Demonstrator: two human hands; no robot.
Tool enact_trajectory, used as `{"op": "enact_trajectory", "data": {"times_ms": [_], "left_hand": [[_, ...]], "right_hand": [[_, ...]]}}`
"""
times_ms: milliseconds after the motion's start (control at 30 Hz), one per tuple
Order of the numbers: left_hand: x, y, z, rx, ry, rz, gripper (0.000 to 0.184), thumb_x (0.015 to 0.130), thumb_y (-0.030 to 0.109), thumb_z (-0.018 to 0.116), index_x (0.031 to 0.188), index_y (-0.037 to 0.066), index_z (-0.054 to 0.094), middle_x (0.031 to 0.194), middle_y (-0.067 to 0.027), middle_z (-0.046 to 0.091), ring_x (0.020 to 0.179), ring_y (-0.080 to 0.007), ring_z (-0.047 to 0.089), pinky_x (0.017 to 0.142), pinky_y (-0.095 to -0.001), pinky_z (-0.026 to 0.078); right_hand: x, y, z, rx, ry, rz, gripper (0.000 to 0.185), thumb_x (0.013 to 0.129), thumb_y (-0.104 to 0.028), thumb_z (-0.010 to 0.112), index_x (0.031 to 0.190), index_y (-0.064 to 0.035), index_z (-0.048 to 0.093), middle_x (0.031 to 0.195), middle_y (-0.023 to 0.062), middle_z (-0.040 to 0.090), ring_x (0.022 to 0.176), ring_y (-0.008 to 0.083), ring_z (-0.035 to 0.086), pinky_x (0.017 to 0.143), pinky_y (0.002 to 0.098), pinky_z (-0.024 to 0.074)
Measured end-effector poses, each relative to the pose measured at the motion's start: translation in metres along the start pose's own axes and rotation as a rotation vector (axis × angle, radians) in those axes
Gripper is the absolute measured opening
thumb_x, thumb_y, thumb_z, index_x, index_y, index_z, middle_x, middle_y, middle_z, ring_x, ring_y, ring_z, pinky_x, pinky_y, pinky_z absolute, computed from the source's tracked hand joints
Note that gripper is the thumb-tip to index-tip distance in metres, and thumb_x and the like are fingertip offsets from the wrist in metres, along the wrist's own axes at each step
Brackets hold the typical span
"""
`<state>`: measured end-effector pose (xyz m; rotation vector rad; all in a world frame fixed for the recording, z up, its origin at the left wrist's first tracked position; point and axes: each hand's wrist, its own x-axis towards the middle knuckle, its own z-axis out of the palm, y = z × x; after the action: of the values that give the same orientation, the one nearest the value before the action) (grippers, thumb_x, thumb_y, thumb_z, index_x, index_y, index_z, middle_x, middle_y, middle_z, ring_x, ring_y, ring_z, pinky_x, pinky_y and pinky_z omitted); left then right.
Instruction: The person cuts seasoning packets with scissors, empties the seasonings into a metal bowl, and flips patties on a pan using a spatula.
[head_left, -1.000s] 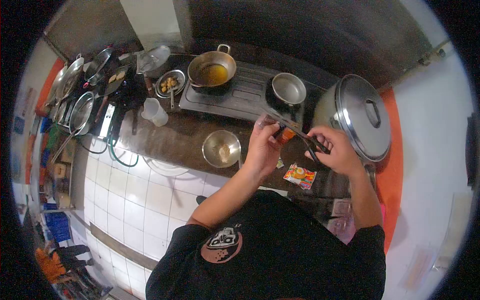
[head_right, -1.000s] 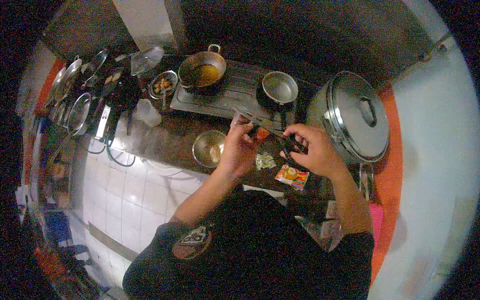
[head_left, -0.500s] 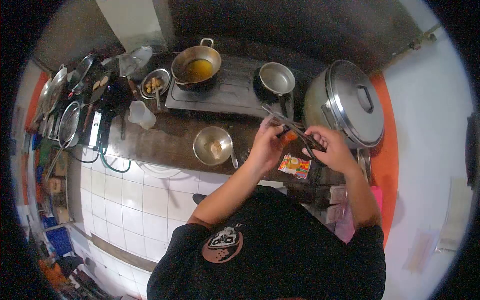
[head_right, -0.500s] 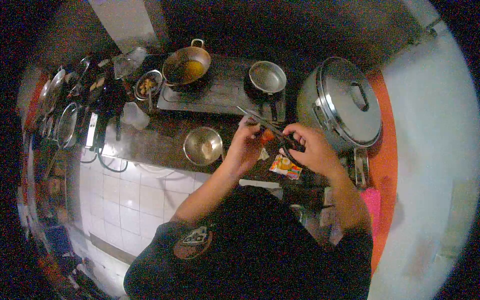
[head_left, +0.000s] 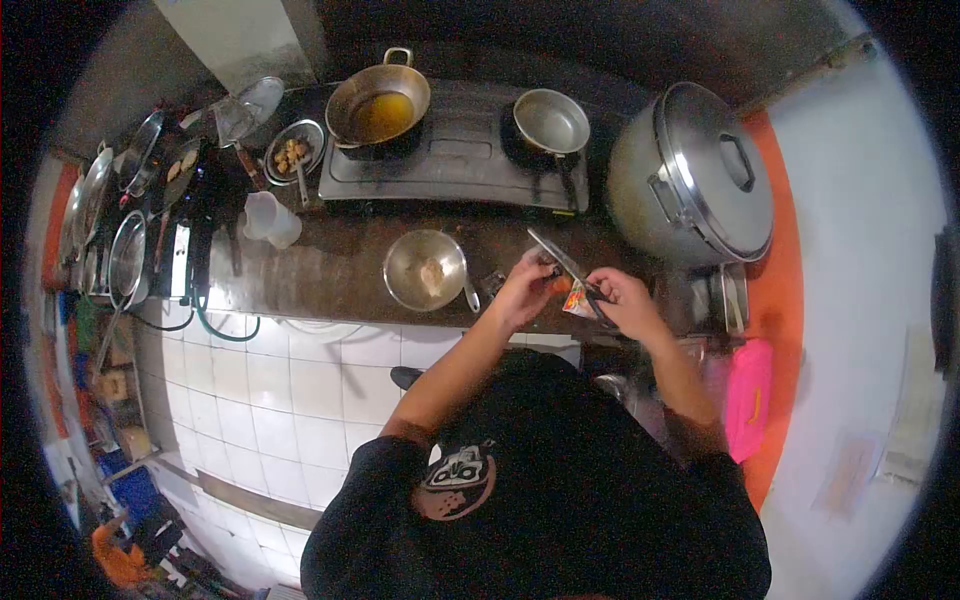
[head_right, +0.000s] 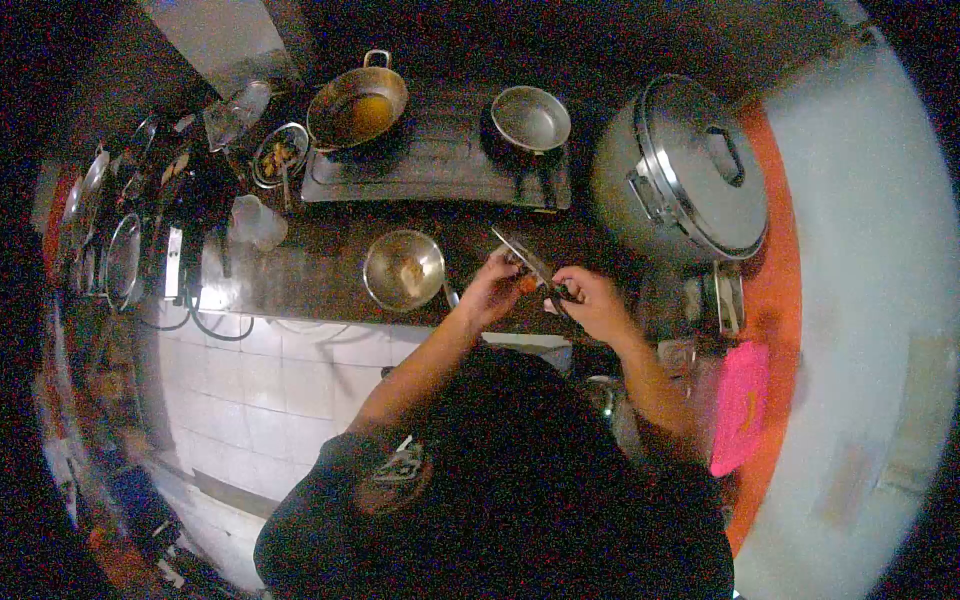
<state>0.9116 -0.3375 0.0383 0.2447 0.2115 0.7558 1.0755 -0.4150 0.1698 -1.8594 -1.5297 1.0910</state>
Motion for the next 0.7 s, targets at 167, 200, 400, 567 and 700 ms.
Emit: {"op": "enact_trajectory", "data": {"times_ms": [167, 200, 400, 567, 700], "left_hand": [[-0.008, -0.028, -0.073, -0.068, 0.029, -0.106, 0.042, 0.078, 0.005, 0.060, 0.117, 0.007, 0.047, 0.115, -0.0093, 0.054, 0.105, -0.0252, 0.055, 0.092, -0.0416, 0.046], [-0.009, -0.032, -0.082, -0.067, 0.047, -0.104, 0.043, 0.078, 0.004, 0.060, 0.118, 0.007, 0.047, 0.117, -0.0101, 0.053, 0.106, -0.0255, 0.054, 0.092, -0.0415, 0.046], [-0.022, -0.019, -0.106, -0.094, 0.245, -0.105, 0.042, 0.078, 0.002, 0.059, 0.118, 0.007, 0.047, 0.115, -0.0104, 0.053, 0.107, -0.0264, 0.052, 0.092, -0.0414, 0.046], [-0.047, 0.009, -0.131, -0.137, 0.320, 0.165, 0.035, 0.081, 0.005, 0.056, 0.114, 0.009, 0.047, 0.109, -0.0088, 0.053, 0.097, -0.0259, 0.055, 0.088, -0.0411, 0.048], [-0.073, 0.041, -0.144, -0.156, 0.599, 0.420, 0.033, 0.081, 0.006, 0.053, 0.113, 0.004, 0.048, 0.109, -0.0109, 0.054, 0.096, -0.0246, 0.057, 0.085, -0.0426, 0.050]], "right_hand": [[0.003, 0.078, 0.048, 0.043, -0.001, -0.001, 0.035, 0.071, -0.019, 0.079, 0.096, -0.0065, 0.059, 0.069, -0.0009, 0.051, 0.062, 0.0093, 0.047, 0.055, 0.0258, 0.0402], [0.002, 0.073, 0.050, 0.061, -0.019, 0.082, 0.035, 0.071, -0.019, 0.079, 0.097, -0.0064, 0.059, 0.072, 0.0002, 0.053, 0.064, 0.0102, 0.049, 0.057, 0.0263, 0.0414], [0.021, 0.170, 0.083, 0.159, 0.057, 0.058, 0.031, 0.079, -0.014, 0.071, 0.103, -0.0058, 0.054, 0.080, 0.0018, 0.059, 0.066, 0.0097, 0.056, 0.060, 0.0236, 0.0463], [0.038, 0.212, 0.148, -0.272, -0.003, 0.352, 0.043, 0.075, -0.021, 0.073, 0.109, -0.0038, 0.054, 0.089, 0.0108, 0.062, 0.083, 0.0248, 0.061, 0.072, 0.0353, 0.0477], [0.048, 0.241, 0.184, -0.320, 0.044, 0.204, 0.042, 0.074, -0.022, 0.071, 0.110, -0.0056, 0.057, 0.098, 0.0144, 0.064, 0.089, 0.0311, 0.061, 0.076, 0.0414, 0.0473]]}}
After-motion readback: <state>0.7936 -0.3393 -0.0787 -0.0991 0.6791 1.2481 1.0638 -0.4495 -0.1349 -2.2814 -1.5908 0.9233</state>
